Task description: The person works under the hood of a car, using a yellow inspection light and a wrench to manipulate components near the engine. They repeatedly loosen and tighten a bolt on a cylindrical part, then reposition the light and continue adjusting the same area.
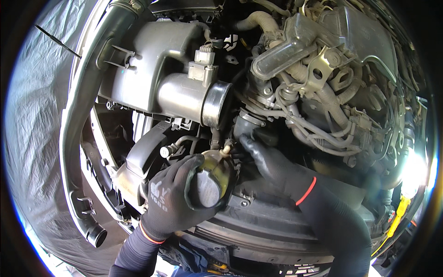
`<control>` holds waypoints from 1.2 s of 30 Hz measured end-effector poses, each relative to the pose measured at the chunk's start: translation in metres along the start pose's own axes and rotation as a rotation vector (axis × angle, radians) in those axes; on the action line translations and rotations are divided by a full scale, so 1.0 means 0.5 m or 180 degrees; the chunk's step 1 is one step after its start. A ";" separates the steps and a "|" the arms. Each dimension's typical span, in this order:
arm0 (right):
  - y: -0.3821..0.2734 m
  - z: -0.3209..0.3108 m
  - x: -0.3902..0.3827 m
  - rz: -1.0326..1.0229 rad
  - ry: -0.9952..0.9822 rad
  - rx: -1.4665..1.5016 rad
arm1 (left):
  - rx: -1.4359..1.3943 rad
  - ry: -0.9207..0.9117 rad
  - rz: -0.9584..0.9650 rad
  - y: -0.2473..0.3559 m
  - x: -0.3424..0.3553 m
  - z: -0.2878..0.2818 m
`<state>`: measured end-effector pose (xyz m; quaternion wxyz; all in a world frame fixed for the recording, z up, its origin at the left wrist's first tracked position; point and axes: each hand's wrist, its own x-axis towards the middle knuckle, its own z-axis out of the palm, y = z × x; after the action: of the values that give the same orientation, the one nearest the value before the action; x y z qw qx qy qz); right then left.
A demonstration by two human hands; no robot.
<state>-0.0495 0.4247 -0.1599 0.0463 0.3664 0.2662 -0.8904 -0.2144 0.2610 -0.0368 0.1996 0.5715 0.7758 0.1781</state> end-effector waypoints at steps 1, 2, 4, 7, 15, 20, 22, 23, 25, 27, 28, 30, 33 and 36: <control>0.001 -0.001 0.000 0.0009 -0.0024 -0.0085 | 0.0010 0.0007 0.0008 -0.001 0.000 0.000; 0.003 -0.001 0.001 -0.0008 -0.0123 -0.0040 | 0.0055 -0.0034 0.0003 -0.003 0.000 0.000; 0.002 -0.001 0.001 -0.0154 -0.0349 -0.0194 | 0.0091 0.0004 0.0096 -0.008 0.001 0.000; 0.002 0.003 0.000 -0.0612 -0.0669 -0.1089 | 0.0100 0.0040 0.0152 -0.014 0.001 0.001; 0.019 0.017 0.005 -0.0189 -0.0403 -0.0478 | -0.0283 0.0099 -0.0157 -0.001 0.001 0.001; 0.013 -0.006 0.011 0.0073 -0.0454 -0.0705 | -0.0519 0.0176 -0.0422 -0.001 0.010 0.007; 0.008 -0.018 0.006 -0.0002 -0.0711 -0.0588 | -0.0478 0.0149 -0.0431 0.001 0.008 0.008; 0.006 -0.023 0.002 0.0027 -0.0769 -0.0547 | -0.0455 0.0127 -0.0428 0.002 0.007 0.008; 0.004 -0.030 -0.001 -0.0092 -0.0707 -0.0804 | -0.0469 0.0002 -0.0401 0.005 0.006 0.003; 0.000 -0.036 0.000 0.0030 -0.0712 -0.0942 | -0.0500 -0.0170 -0.0316 0.006 0.008 -0.006; -0.003 -0.040 0.003 0.0236 -0.0435 -0.1178 | -0.1279 -0.0514 -0.0373 -0.004 0.018 -0.014; -0.006 -0.044 0.009 -0.0125 -0.0859 -0.0971 | -0.2241 -0.0895 -0.0722 -0.025 0.035 -0.033; -0.006 -0.045 0.014 -0.0307 -0.0913 -0.1300 | -0.2141 -0.1406 -0.1049 -0.063 0.048 -0.040; -0.010 -0.037 0.007 -0.0344 -0.0922 -0.1266 | -0.2226 -0.1714 -0.0851 -0.110 0.050 -0.023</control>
<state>-0.0419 0.4385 -0.1709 0.1074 0.2039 0.4460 -0.8649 -0.2719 0.2687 -0.0572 0.5961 0.3906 0.6566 0.2469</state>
